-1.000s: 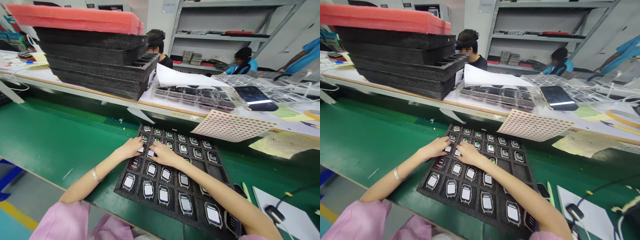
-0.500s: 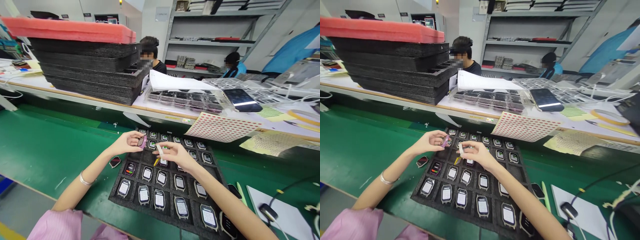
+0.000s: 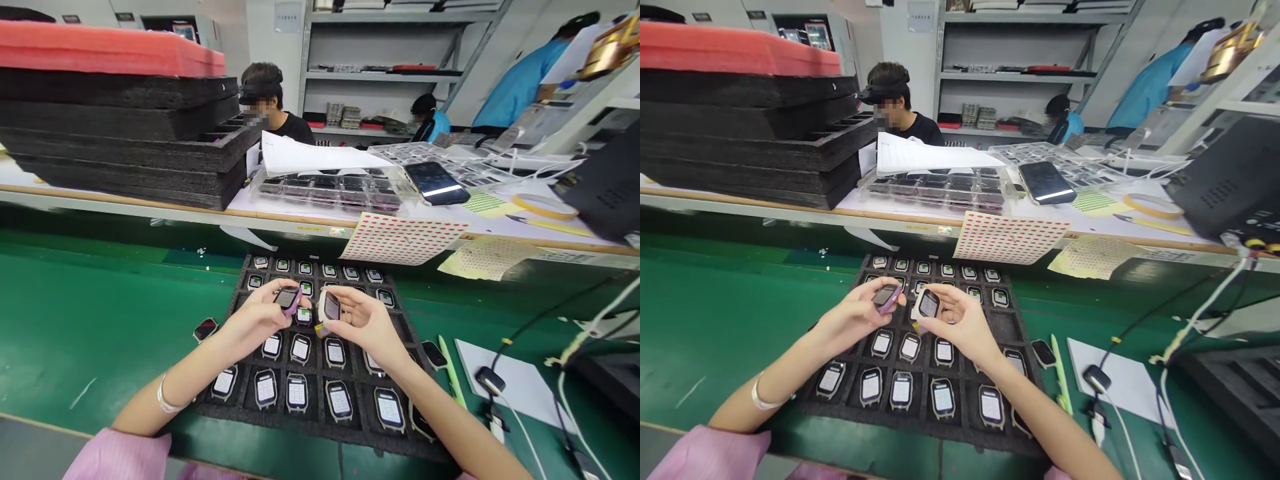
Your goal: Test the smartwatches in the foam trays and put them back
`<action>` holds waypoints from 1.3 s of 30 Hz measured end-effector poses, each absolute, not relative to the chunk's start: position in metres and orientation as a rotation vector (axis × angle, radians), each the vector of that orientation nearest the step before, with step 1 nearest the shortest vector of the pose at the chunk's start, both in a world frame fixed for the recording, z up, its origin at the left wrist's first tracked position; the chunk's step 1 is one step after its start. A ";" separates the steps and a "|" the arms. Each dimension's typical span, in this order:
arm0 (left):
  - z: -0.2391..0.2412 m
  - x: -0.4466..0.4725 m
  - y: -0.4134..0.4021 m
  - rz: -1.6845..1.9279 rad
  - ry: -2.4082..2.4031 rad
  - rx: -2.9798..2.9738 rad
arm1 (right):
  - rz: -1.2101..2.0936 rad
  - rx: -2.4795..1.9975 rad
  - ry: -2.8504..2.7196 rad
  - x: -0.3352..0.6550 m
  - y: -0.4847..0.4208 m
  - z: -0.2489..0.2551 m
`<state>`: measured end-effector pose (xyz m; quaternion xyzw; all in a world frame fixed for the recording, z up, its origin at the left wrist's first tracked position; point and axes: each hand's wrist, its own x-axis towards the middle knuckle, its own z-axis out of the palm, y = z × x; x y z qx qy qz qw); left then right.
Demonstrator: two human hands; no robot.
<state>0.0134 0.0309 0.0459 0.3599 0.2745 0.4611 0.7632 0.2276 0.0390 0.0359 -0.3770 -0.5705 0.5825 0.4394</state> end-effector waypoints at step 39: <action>0.058 0.022 0.002 1.067 0.580 0.937 | 1.409 -0.894 -1.323 0.229 0.006 0.050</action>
